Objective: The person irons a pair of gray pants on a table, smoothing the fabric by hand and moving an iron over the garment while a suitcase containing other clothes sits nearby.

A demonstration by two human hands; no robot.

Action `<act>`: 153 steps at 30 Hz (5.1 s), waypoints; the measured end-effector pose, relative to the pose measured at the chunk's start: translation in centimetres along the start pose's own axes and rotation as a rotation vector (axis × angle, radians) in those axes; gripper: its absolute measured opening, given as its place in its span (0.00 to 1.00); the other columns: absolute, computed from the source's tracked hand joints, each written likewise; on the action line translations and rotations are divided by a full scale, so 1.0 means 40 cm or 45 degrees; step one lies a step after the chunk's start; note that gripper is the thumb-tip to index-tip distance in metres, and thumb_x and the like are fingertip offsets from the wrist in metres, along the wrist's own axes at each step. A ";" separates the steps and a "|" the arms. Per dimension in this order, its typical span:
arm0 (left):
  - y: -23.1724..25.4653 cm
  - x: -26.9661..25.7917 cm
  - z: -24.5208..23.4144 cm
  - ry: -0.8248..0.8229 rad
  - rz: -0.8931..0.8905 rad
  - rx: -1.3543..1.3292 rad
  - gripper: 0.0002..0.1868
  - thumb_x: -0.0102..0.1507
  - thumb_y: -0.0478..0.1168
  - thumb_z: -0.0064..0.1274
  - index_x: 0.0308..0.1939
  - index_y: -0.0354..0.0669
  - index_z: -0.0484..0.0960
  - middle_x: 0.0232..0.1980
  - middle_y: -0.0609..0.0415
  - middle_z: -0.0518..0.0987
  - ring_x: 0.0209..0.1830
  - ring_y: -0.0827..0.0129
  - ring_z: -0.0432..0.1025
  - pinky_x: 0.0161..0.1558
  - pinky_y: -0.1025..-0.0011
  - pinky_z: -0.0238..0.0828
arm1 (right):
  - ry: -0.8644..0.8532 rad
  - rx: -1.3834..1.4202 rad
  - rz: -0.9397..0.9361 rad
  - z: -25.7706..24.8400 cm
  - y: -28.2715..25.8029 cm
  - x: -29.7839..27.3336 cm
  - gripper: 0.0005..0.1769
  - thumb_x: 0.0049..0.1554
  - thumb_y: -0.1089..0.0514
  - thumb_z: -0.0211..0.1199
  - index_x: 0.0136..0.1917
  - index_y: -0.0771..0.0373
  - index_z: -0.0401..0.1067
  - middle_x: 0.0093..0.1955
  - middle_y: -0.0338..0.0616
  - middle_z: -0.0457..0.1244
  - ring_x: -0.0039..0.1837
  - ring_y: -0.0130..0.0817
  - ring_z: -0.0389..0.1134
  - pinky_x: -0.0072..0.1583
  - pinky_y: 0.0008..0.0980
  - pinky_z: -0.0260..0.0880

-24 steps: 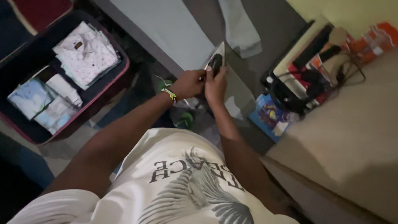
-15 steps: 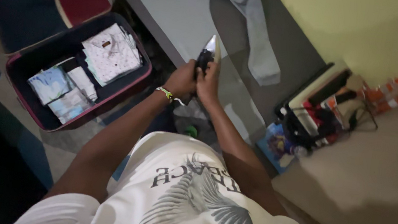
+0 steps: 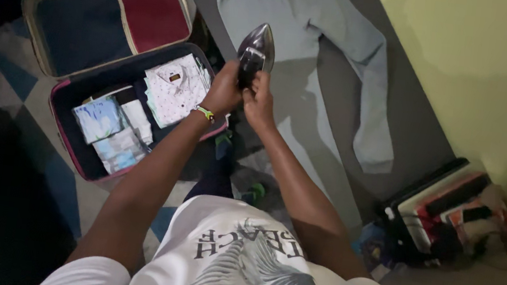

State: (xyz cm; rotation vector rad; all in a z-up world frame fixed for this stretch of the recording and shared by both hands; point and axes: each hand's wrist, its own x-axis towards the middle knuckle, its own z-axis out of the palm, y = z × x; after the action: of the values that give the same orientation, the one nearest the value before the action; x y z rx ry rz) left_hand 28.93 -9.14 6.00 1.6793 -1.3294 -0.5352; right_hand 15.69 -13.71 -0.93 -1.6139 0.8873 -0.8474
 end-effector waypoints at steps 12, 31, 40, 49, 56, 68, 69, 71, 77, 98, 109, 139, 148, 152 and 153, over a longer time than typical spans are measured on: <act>-0.237 0.314 -0.081 0.036 -0.086 -0.046 0.19 0.52 0.27 0.60 0.41 0.34 0.67 0.39 0.33 0.72 0.46 0.31 0.67 0.44 0.53 0.67 | -0.118 0.086 0.067 0.142 0.064 0.293 0.38 0.51 0.74 0.54 0.75 0.65 0.54 0.71 0.63 0.61 0.77 0.54 0.61 0.76 0.43 0.60; -0.449 0.313 -0.035 0.018 -0.188 -0.102 0.23 0.52 0.25 0.56 0.51 0.34 0.71 0.48 0.35 0.74 0.54 0.34 0.71 0.54 0.53 0.71 | -0.095 -0.115 0.226 0.235 0.165 0.308 0.41 0.51 0.71 0.60 0.76 0.64 0.53 0.69 0.67 0.62 0.75 0.58 0.63 0.73 0.44 0.63; -0.348 0.237 0.003 0.240 -0.295 0.284 0.32 0.52 0.27 0.58 0.58 0.25 0.63 0.59 0.24 0.64 0.60 0.28 0.62 0.63 0.48 0.63 | 0.049 -0.128 0.202 0.132 0.129 0.262 0.38 0.51 0.75 0.54 0.74 0.61 0.56 0.71 0.57 0.64 0.73 0.48 0.67 0.72 0.40 0.67; -0.291 0.070 0.160 0.042 -0.362 0.148 0.19 0.58 0.33 0.57 0.49 0.30 0.70 0.50 0.31 0.71 0.54 0.35 0.67 0.57 0.47 0.65 | 0.164 -0.136 0.308 -0.075 0.159 0.144 0.33 0.52 0.77 0.54 0.69 0.62 0.57 0.63 0.53 0.68 0.65 0.40 0.72 0.59 0.32 0.71; -0.240 -0.163 0.383 -0.426 -0.388 -0.032 0.11 0.58 0.37 0.56 0.41 0.34 0.75 0.41 0.32 0.78 0.46 0.36 0.74 0.49 0.48 0.71 | 0.245 -0.362 0.255 -0.303 0.269 -0.098 0.24 0.58 0.75 0.58 0.66 0.63 0.62 0.53 0.48 0.69 0.56 0.33 0.73 0.54 0.28 0.73; -0.135 -0.507 0.739 -0.442 -1.134 -0.604 0.10 0.55 0.36 0.56 0.25 0.29 0.80 0.24 0.46 0.77 0.21 0.60 0.73 0.23 0.61 0.67 | 0.363 -0.930 0.247 -0.699 0.371 -0.539 0.23 0.51 0.69 0.65 0.61 0.68 0.67 0.57 0.61 0.65 0.60 0.56 0.68 0.60 0.48 0.69; -0.119 -0.531 0.753 -0.315 -1.152 -0.738 0.09 0.54 0.35 0.55 0.22 0.32 0.77 0.22 0.51 0.74 0.17 0.65 0.70 0.19 0.63 0.64 | 0.391 -0.999 0.191 -0.721 0.373 -0.563 0.23 0.49 0.69 0.66 0.59 0.69 0.68 0.57 0.64 0.64 0.60 0.59 0.66 0.62 0.51 0.67; -0.083 -0.565 0.783 -0.318 -1.172 -0.807 0.09 0.56 0.35 0.55 0.23 0.33 0.76 0.22 0.51 0.73 0.18 0.65 0.69 0.20 0.63 0.62 | 0.381 -1.047 0.174 -0.761 0.379 -0.602 0.25 0.48 0.67 0.68 0.59 0.69 0.68 0.57 0.65 0.64 0.59 0.61 0.65 0.60 0.53 0.66; -0.009 -0.650 0.846 -0.309 -1.321 -1.866 0.09 0.60 0.39 0.47 0.31 0.39 0.80 0.27 0.51 0.78 0.25 0.63 0.74 0.27 0.67 0.70 | 0.306 -1.026 0.316 -0.803 0.419 -0.650 0.24 0.49 0.59 0.73 0.56 0.67 0.69 0.51 0.59 0.65 0.55 0.60 0.66 0.56 0.54 0.66; 0.057 -0.568 0.754 -0.345 -1.244 -1.079 0.12 0.64 0.43 0.59 0.35 0.38 0.77 0.32 0.52 0.74 0.30 0.67 0.68 0.34 0.66 0.67 | -0.363 0.357 0.601 -0.868 0.216 -0.495 0.09 0.65 0.55 0.64 0.51 0.61 0.70 0.45 0.28 0.60 0.49 0.19 0.59 0.53 0.24 0.61; 0.126 -0.296 0.467 0.102 -1.146 -1.685 0.09 0.63 0.36 0.55 0.45 0.37 0.75 0.43 0.49 0.78 0.45 0.60 0.75 0.50 0.62 0.72 | -0.443 0.588 0.537 -0.718 0.141 -0.210 0.21 0.60 0.62 0.67 0.66 0.66 0.71 0.53 0.34 0.65 0.53 0.23 0.64 0.56 0.28 0.63; -0.274 0.248 0.297 -0.079 -1.092 -0.316 0.26 0.55 0.34 0.48 0.58 0.44 0.84 0.36 0.43 0.82 0.38 0.49 0.79 0.40 0.58 0.75 | -0.135 -0.252 0.653 -0.246 0.496 0.431 0.21 0.64 0.59 0.63 0.69 0.69 0.72 0.55 0.54 0.66 0.54 0.40 0.69 0.59 0.36 0.68; -0.342 0.224 0.320 -0.076 -0.702 0.114 0.29 0.52 0.36 0.52 0.59 0.45 0.83 0.45 0.35 0.80 0.56 0.41 0.70 0.60 0.56 0.69 | 0.038 -0.811 0.038 -0.229 0.547 0.464 0.38 0.52 0.57 0.73 0.71 0.71 0.63 0.68 0.67 0.60 0.71 0.64 0.59 0.72 0.49 0.57; -0.342 0.207 0.277 0.110 -0.668 0.115 0.18 0.55 0.36 0.56 0.48 0.37 0.83 0.47 0.33 0.80 0.46 0.42 0.76 0.51 0.56 0.74 | 0.035 -0.703 0.184 -0.235 0.510 0.427 0.38 0.51 0.59 0.73 0.71 0.72 0.62 0.64 0.66 0.60 0.66 0.61 0.61 0.66 0.48 0.62; -0.336 0.207 0.269 0.155 -0.688 0.062 0.11 0.60 0.36 0.54 0.45 0.38 0.84 0.45 0.38 0.84 0.46 0.45 0.79 0.50 0.59 0.76 | 0.035 -0.567 0.363 -0.235 0.502 0.426 0.36 0.52 0.61 0.70 0.71 0.70 0.63 0.62 0.62 0.60 0.64 0.55 0.64 0.64 0.45 0.66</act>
State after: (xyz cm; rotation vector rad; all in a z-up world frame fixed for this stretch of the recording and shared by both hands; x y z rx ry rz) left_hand 30.48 -20.65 -9.17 2.0839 -0.7980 -0.6968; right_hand 12.97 -36.20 -17.30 -1.7942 1.3597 -0.4926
